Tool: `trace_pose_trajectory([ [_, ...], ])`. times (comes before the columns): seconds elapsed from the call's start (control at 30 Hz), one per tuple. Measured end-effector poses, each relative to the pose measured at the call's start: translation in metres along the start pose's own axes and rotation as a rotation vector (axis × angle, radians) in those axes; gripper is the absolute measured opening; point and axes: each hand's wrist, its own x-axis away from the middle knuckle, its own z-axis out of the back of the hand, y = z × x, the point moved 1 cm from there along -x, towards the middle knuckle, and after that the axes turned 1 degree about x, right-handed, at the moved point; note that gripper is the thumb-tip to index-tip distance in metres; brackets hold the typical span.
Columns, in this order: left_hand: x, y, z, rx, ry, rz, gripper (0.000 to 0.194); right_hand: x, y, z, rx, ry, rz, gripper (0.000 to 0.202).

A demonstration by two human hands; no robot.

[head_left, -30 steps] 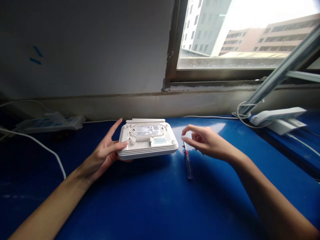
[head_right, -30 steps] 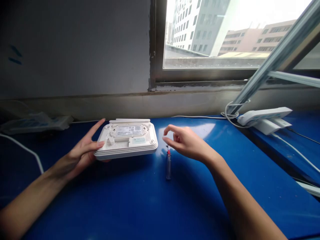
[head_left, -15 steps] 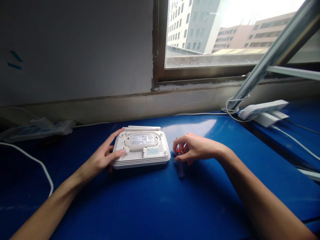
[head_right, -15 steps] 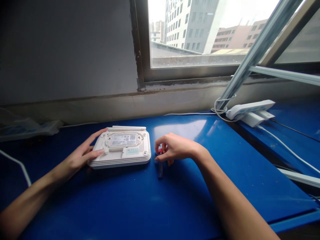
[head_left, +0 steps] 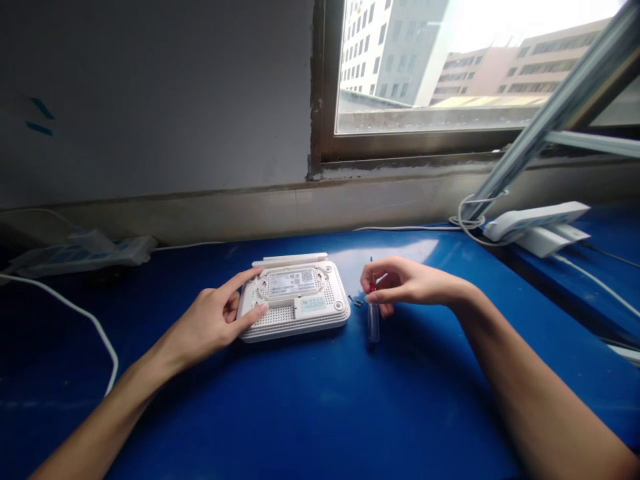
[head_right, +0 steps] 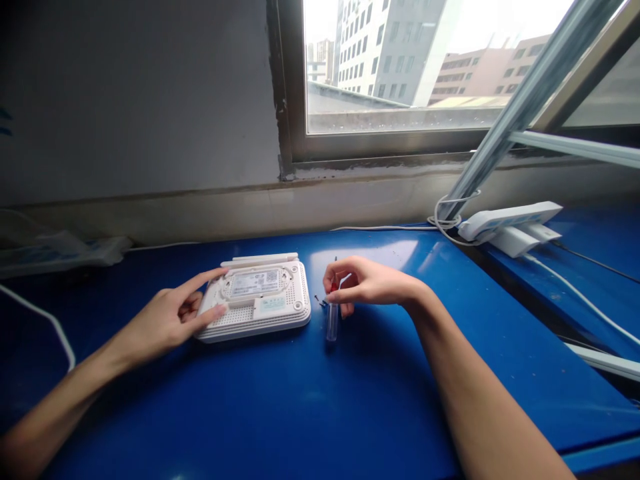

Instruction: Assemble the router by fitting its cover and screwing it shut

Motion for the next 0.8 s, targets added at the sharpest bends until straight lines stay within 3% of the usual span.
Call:
trace_pose_trajectory([
  [0.17,0.007,0.02,-0.001,-0.122,0.429,-0.215,0.033,0.0,-0.009,0.0,-0.142,0.176,0.134,0.032],
  [0.2,0.008,0.027,-0.003,-0.107,0.46,-0.282,0.028,-0.003,-0.012,-0.004,-0.174,0.237,0.17,0.034],
  [0.37,0.009,0.055,-0.021,0.063,0.381,-0.457,0.021,-0.029,-0.027,-0.045,-0.315,0.497,0.314,0.041],
  [0.5,0.008,0.055,-0.032,0.108,0.395,-0.514,0.025,-0.04,-0.035,-0.076,-0.39,0.397,0.355,0.039],
  [0.6,0.009,0.047,-0.033,0.132,0.431,-0.515,0.018,-0.038,-0.039,-0.079,-0.348,0.305,0.352,0.031],
  [0.8,0.011,0.041,-0.031,0.125,0.429,-0.465,0.021,-0.032,-0.035,-0.063,-0.356,0.372,0.341,0.025],
])
